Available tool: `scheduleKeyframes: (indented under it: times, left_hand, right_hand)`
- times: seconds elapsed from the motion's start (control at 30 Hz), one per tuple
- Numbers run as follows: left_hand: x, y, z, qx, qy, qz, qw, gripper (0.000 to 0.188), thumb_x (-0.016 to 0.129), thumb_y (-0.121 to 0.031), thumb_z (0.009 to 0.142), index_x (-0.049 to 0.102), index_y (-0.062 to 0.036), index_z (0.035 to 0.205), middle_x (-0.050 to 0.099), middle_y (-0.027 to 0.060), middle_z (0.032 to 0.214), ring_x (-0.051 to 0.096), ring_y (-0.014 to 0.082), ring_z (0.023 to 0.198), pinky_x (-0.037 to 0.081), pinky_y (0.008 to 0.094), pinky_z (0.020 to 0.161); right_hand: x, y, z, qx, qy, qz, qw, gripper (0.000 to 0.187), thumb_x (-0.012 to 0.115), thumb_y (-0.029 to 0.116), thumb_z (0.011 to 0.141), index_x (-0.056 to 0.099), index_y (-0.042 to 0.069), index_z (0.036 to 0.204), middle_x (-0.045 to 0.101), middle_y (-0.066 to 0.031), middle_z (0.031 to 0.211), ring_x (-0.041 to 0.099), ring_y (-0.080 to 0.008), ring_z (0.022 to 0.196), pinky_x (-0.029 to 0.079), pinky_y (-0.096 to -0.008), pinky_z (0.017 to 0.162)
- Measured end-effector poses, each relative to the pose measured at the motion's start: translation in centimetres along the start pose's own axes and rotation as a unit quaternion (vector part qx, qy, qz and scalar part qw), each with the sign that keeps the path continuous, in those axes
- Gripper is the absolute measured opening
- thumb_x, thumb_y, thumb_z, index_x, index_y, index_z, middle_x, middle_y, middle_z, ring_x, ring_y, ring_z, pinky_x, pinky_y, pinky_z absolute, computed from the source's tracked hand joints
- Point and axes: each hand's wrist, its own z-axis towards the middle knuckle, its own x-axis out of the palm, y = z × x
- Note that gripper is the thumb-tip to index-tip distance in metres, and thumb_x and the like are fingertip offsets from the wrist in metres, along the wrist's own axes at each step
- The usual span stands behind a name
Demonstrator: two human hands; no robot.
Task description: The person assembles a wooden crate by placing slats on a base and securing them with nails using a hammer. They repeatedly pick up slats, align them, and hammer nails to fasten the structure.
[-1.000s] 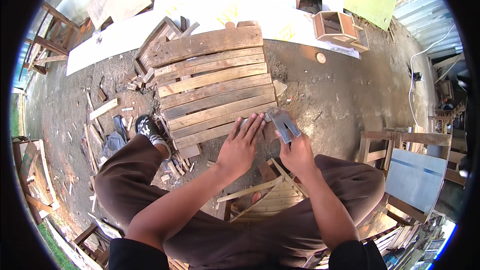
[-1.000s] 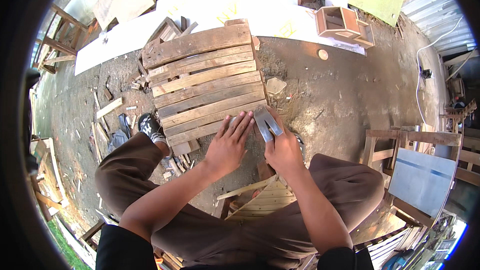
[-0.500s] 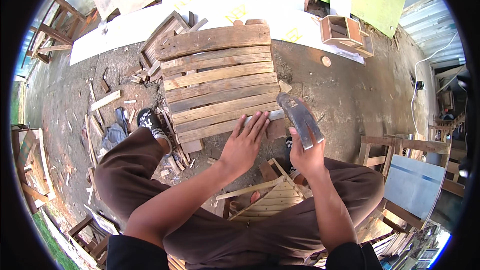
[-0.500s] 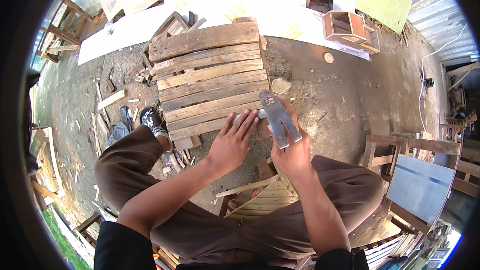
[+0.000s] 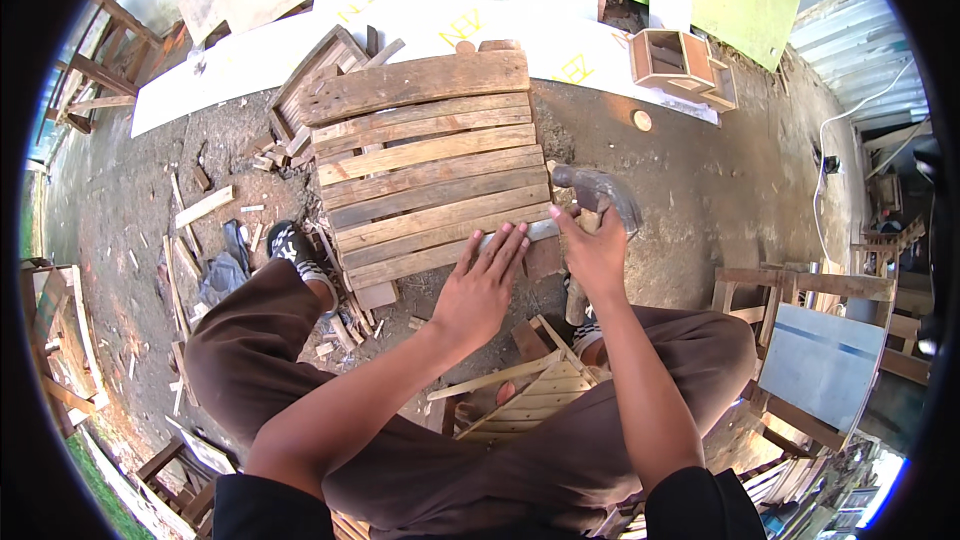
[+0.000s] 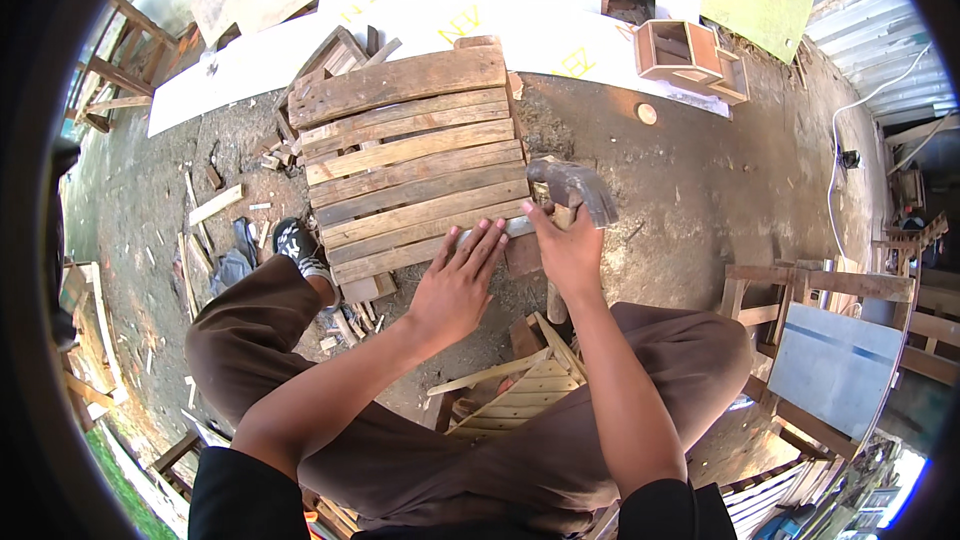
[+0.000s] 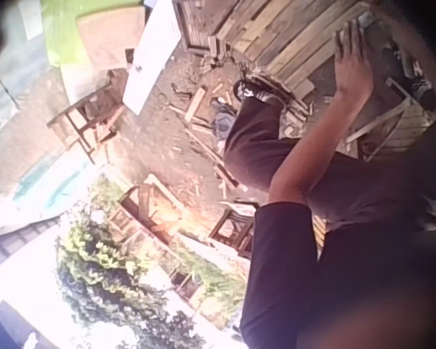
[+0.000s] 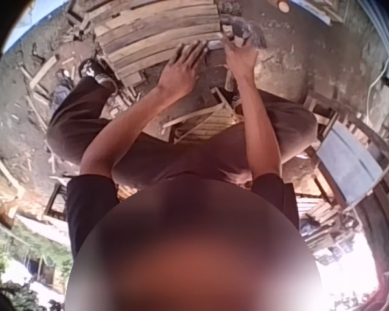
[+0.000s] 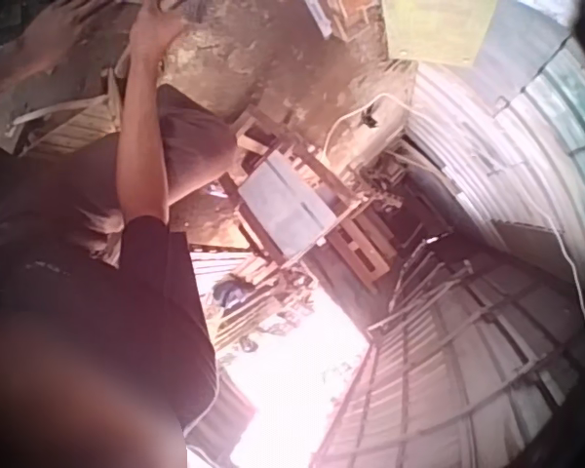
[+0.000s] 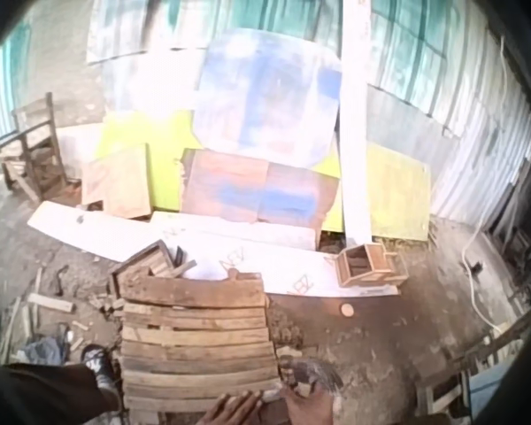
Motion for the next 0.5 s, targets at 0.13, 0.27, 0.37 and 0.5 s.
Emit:
scheduleKeyframes:
  times: [0.13,0.27,0.37,0.5]
  left_hand:
    - [-0.1,0.1,0.0,-0.001,0.015,0.014,1.000,0.082,0.070,-0.026,0.093,0.034,0.0006,0.162,0.023,0.0140,0.174,0.021,0.0289,0.161,0.020,0.0511,0.130]
    - [-0.2,0.1,-0.1,0.000,0.002,0.006,1.000,0.079,0.067,-0.025,0.094,0.035,0.0005,0.162,0.024,0.0130,0.173,0.022,0.0284,0.161,0.021,0.0511,0.130]
    - [-0.2,0.2,-0.1,0.000,0.008,-0.002,1.000,0.077,0.065,-0.024,0.095,0.035,0.0004,0.162,0.024,0.0124,0.174,0.022,0.0277,0.161,0.020,0.0510,0.130]
    - [-0.3,0.1,0.0,-0.003,0.013,-0.003,1.000,0.077,0.064,-0.024,0.096,0.034,0.0003,0.162,0.024,0.0120,0.174,0.022,0.0271,0.161,0.020,0.0508,0.131]
  right_hand:
    - [1.0,-0.6,-0.4,-0.096,0.028,-0.038,0.994,0.029,0.080,0.005,0.092,0.063,0.000,0.115,0.065,-0.0034,0.095,0.061,-0.0114,0.085,0.053,-0.0300,0.077]
    - [1.1,-1.5,-0.7,-0.069,0.031,-0.030,0.997,0.029,0.078,0.002,0.092,0.065,-0.001,0.117,0.069,-0.0056,0.105,0.064,-0.0137,0.096,0.053,-0.0316,0.089]
    - [0.6,-1.6,-1.0,-0.068,0.028,-0.052,0.996,0.029,0.077,0.001,0.092,0.066,-0.002,0.119,0.070,-0.0070,0.108,0.065,-0.0147,0.099,0.054,-0.0319,0.091]
    - [0.6,-1.6,-1.1,0.002,0.042,0.046,0.998,0.030,0.075,-0.001,0.094,0.066,-0.002,0.122,0.071,-0.0078,0.110,0.066,-0.0156,0.103,0.054,-0.0323,0.093]
